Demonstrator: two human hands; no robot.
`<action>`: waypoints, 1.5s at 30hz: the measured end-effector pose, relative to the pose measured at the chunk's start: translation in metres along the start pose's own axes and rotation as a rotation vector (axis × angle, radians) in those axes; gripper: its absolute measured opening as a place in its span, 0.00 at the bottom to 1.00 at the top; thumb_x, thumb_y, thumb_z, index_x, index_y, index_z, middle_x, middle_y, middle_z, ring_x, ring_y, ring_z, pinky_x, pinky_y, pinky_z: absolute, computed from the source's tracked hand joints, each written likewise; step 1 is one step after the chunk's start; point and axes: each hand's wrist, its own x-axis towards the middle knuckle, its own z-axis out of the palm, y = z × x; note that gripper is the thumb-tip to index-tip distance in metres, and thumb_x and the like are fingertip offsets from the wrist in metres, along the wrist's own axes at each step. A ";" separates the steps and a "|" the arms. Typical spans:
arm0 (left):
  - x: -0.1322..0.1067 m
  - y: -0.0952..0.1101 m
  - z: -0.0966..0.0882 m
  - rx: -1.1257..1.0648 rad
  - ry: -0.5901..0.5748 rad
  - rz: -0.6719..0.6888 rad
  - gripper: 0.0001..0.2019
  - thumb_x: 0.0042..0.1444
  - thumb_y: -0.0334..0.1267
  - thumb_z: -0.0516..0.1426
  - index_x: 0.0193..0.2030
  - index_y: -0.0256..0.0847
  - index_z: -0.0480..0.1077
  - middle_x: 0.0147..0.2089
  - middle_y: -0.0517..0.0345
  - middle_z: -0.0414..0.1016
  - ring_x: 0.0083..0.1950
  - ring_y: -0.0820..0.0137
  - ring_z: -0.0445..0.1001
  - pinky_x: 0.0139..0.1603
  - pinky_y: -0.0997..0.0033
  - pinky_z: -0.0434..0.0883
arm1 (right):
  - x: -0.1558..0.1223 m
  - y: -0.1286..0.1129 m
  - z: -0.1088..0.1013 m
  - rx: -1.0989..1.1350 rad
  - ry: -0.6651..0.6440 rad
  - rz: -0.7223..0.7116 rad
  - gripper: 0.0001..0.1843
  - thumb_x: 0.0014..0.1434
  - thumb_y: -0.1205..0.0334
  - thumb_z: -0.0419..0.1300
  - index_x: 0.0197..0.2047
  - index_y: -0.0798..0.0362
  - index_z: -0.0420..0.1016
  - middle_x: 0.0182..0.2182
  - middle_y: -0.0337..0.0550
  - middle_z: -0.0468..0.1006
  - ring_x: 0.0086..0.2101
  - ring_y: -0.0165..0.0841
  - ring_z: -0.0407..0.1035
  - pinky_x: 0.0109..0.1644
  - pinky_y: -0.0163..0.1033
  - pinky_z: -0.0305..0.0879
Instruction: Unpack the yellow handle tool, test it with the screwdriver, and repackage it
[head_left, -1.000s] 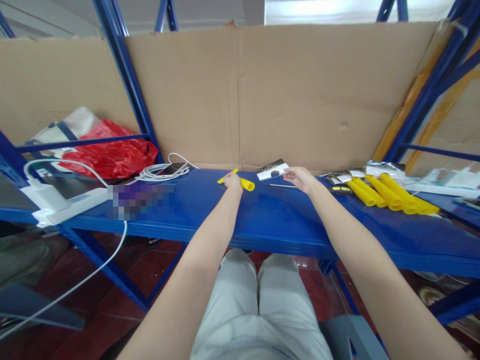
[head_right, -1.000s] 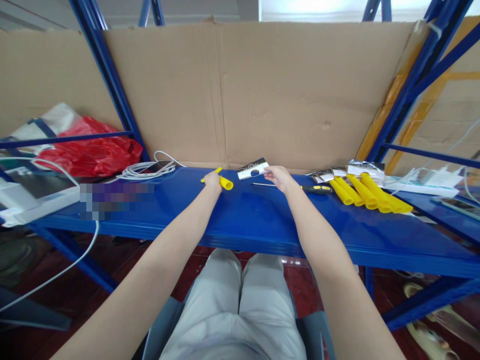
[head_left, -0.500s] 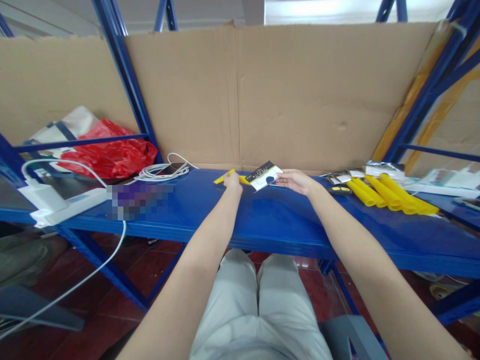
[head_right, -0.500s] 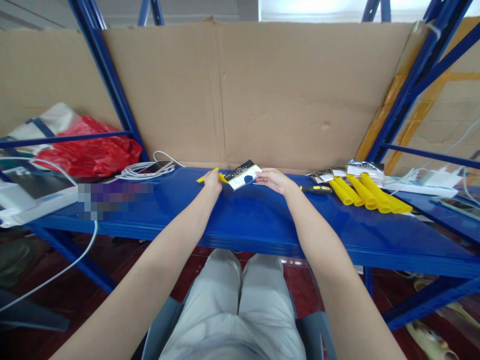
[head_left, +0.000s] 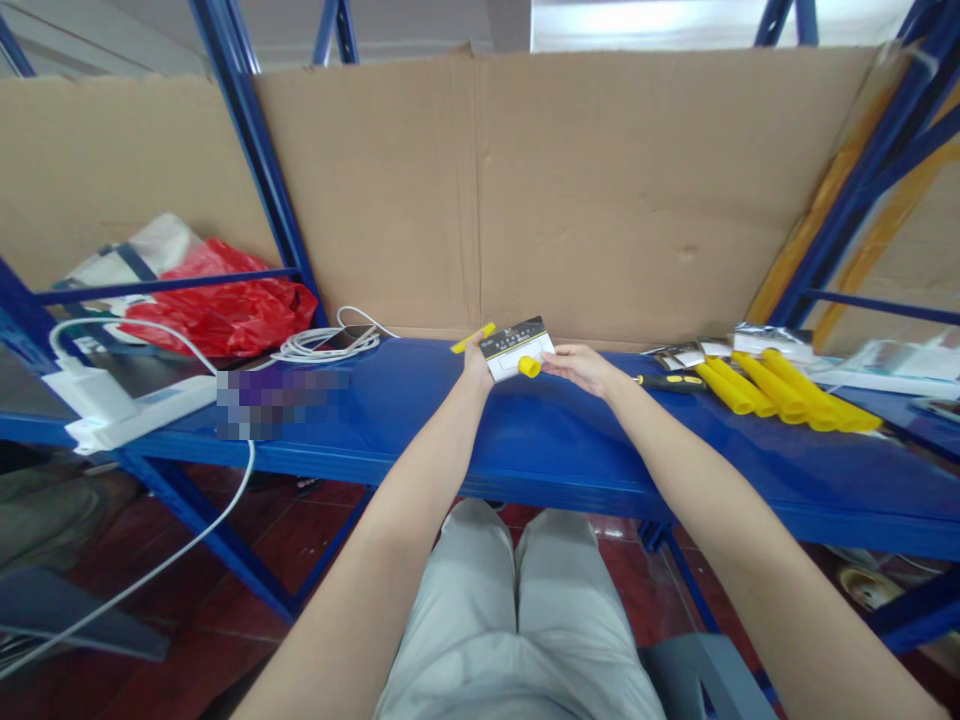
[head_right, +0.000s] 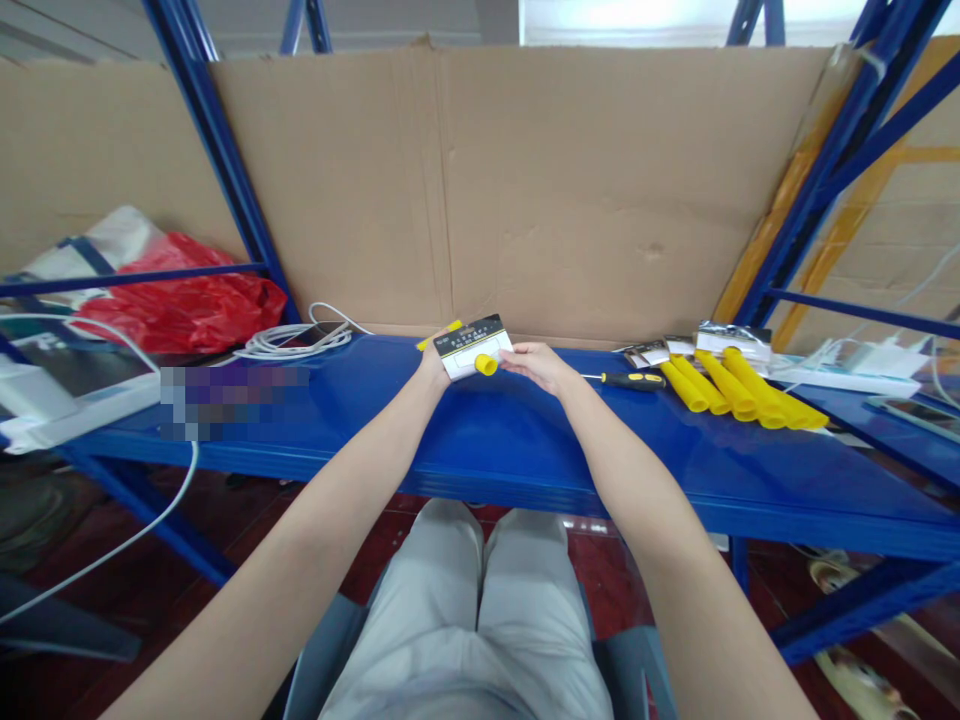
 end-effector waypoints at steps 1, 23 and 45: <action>-0.002 0.001 0.002 -0.039 -0.045 -0.013 0.21 0.60 0.45 0.53 0.51 0.30 0.72 0.43 0.43 0.81 0.47 0.56 0.79 0.49 0.56 0.75 | 0.000 0.000 0.001 0.001 0.009 -0.001 0.08 0.56 0.76 0.63 0.30 0.57 0.80 0.31 0.44 0.82 0.31 0.26 0.74 0.48 0.34 0.71; -0.029 0.005 0.025 0.349 -0.125 0.131 0.28 0.63 0.62 0.45 0.56 0.46 0.72 0.53 0.51 0.79 0.60 0.55 0.71 0.65 0.45 0.58 | 0.010 0.002 0.003 0.100 0.375 -0.158 0.12 0.61 0.75 0.59 0.26 0.55 0.74 0.22 0.37 0.77 0.26 0.25 0.73 0.44 0.32 0.72; -0.008 -0.011 0.012 0.453 0.126 0.420 0.30 0.46 0.21 0.62 0.57 0.39 0.68 0.55 0.48 0.75 0.56 0.63 0.74 0.59 0.63 0.69 | 0.013 0.009 0.017 0.067 0.409 -0.122 0.08 0.57 0.75 0.57 0.30 0.53 0.67 0.27 0.37 0.75 0.29 0.26 0.71 0.44 0.35 0.71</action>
